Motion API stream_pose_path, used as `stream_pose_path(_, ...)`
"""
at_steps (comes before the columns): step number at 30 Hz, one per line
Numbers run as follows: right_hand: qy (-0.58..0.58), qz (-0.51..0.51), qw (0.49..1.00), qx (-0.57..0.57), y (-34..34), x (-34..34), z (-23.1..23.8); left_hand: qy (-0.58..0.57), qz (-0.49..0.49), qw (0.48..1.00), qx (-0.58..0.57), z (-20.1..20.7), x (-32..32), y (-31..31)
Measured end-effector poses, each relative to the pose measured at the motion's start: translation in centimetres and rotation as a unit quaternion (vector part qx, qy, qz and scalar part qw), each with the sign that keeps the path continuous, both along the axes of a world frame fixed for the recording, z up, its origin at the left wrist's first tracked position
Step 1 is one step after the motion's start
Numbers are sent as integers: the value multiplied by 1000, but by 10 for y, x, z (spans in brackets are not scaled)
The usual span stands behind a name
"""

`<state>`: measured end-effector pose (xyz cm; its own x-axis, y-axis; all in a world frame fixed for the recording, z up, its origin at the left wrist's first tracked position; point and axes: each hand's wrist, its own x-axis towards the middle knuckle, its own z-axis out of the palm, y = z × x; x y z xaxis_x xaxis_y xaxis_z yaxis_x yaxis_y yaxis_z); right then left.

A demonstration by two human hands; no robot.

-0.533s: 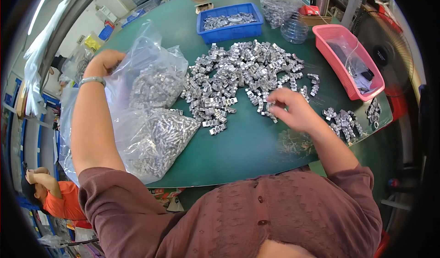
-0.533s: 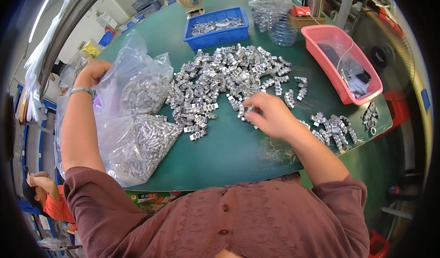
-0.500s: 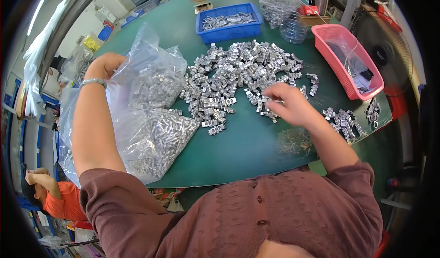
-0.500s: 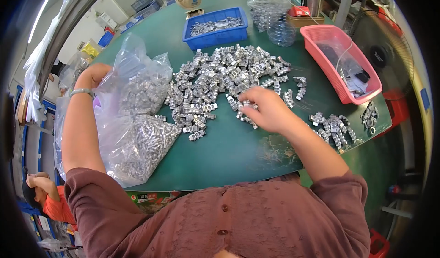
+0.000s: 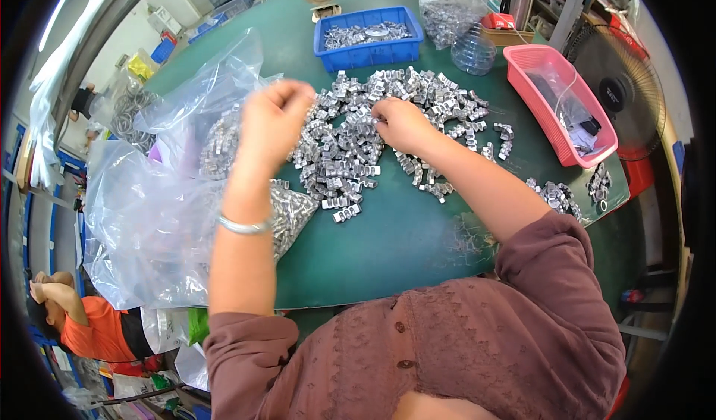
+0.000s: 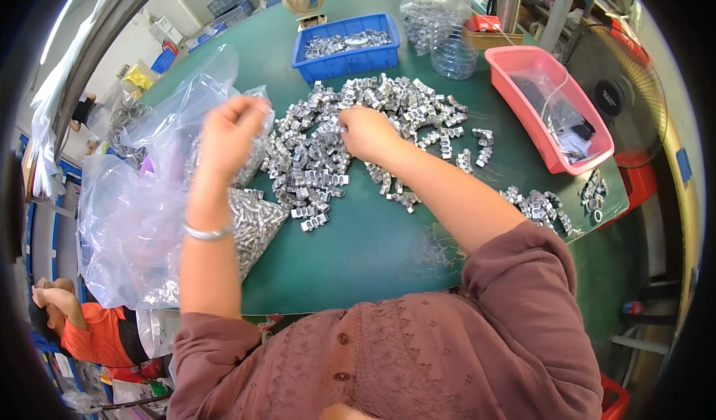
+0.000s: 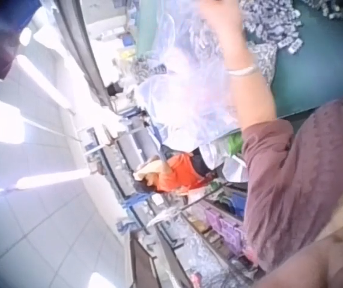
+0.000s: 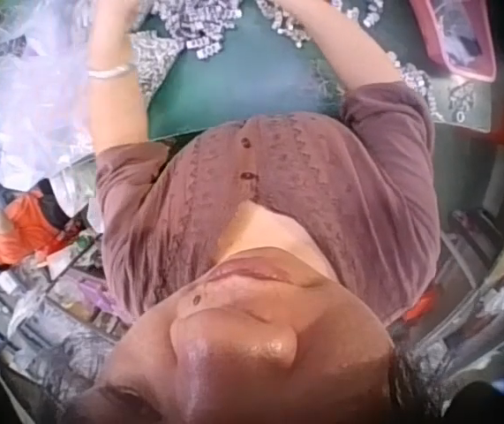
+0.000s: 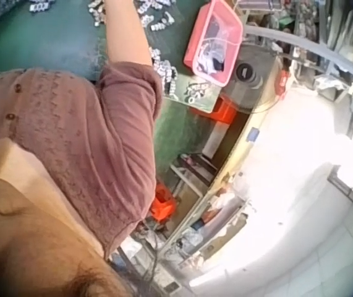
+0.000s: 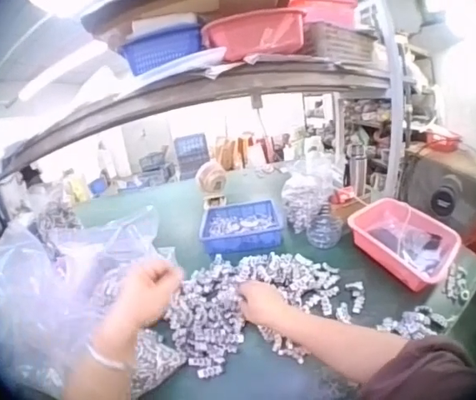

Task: The person picks up metal components individually from a pile on a green table, rotates them to look at the surfaces, and places them back into the pile or into a container.

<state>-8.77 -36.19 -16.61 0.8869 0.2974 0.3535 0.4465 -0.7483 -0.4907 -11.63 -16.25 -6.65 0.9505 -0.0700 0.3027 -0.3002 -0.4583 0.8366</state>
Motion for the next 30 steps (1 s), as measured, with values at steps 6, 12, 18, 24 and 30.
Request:
stream_pose_path(6, 107, 56, 971, 206, -3, -42, 6, 214, -39, 959, -183, -90, -47, -29)
stream_pose_path(12, 119, 104, 934, 319, 7, -84, 7, 186, -104, 908, -360, -101, -63, -45)
stream_pose_path(18, 199, 83, 882, 419, -10, -88, 12, 264, -154, 865, -399, -104, -67, -36)
stream_pose_path(24, 337, 119, 806, 472, -17, -89, 17, 274, -189, 870, -364, -102, -70, -30)
stream_pose_path(30, 376, 115, 748, 534, -18, -94, 9, 278, -195, 844, -415, -103, -66, -26)
